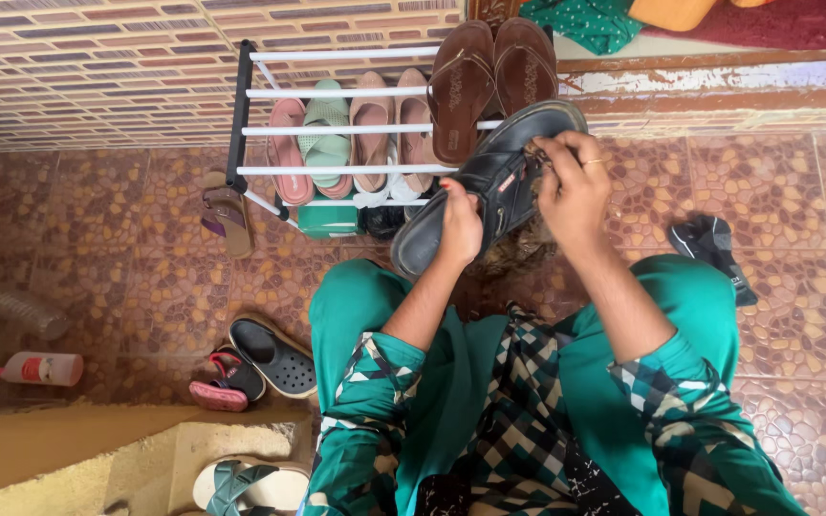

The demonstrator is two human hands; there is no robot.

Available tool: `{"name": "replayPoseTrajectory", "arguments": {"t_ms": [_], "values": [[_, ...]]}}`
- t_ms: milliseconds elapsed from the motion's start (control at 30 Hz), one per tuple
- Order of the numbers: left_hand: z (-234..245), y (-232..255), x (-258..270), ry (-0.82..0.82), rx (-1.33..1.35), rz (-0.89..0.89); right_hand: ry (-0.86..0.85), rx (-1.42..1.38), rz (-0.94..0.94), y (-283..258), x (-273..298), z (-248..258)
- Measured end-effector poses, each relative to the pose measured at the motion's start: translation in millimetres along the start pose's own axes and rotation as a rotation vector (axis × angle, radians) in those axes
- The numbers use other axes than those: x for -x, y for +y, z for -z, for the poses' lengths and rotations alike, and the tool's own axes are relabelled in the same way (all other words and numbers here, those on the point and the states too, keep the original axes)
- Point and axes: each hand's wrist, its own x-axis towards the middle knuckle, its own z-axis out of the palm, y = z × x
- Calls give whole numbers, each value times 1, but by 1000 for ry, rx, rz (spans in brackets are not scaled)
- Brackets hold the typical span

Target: The person cleans a pair of black sandals and a pair of green sandals by hand using a piece of cloth.

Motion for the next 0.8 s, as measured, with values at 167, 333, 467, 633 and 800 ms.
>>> {"name": "replayPoseTrajectory", "arguments": {"t_ms": [167, 333, 467, 633, 800], "values": [[-2, 88, 24, -106, 271, 70, -4, -11, 112, -22, 10, -13], [5, 158, 32, -224, 612, 29, -179, -96, 297, -53, 39, -21], [7, 135, 28, -317, 672, -90, -169, 39, 315, -49, 27, -15], [-2, 69, 13, -130, 623, -37, 19, 133, 230, -28, -6, -6], [-9, 70, 19, -45, 254, 74, -66, 305, 391, -40, 5, -3]]}}
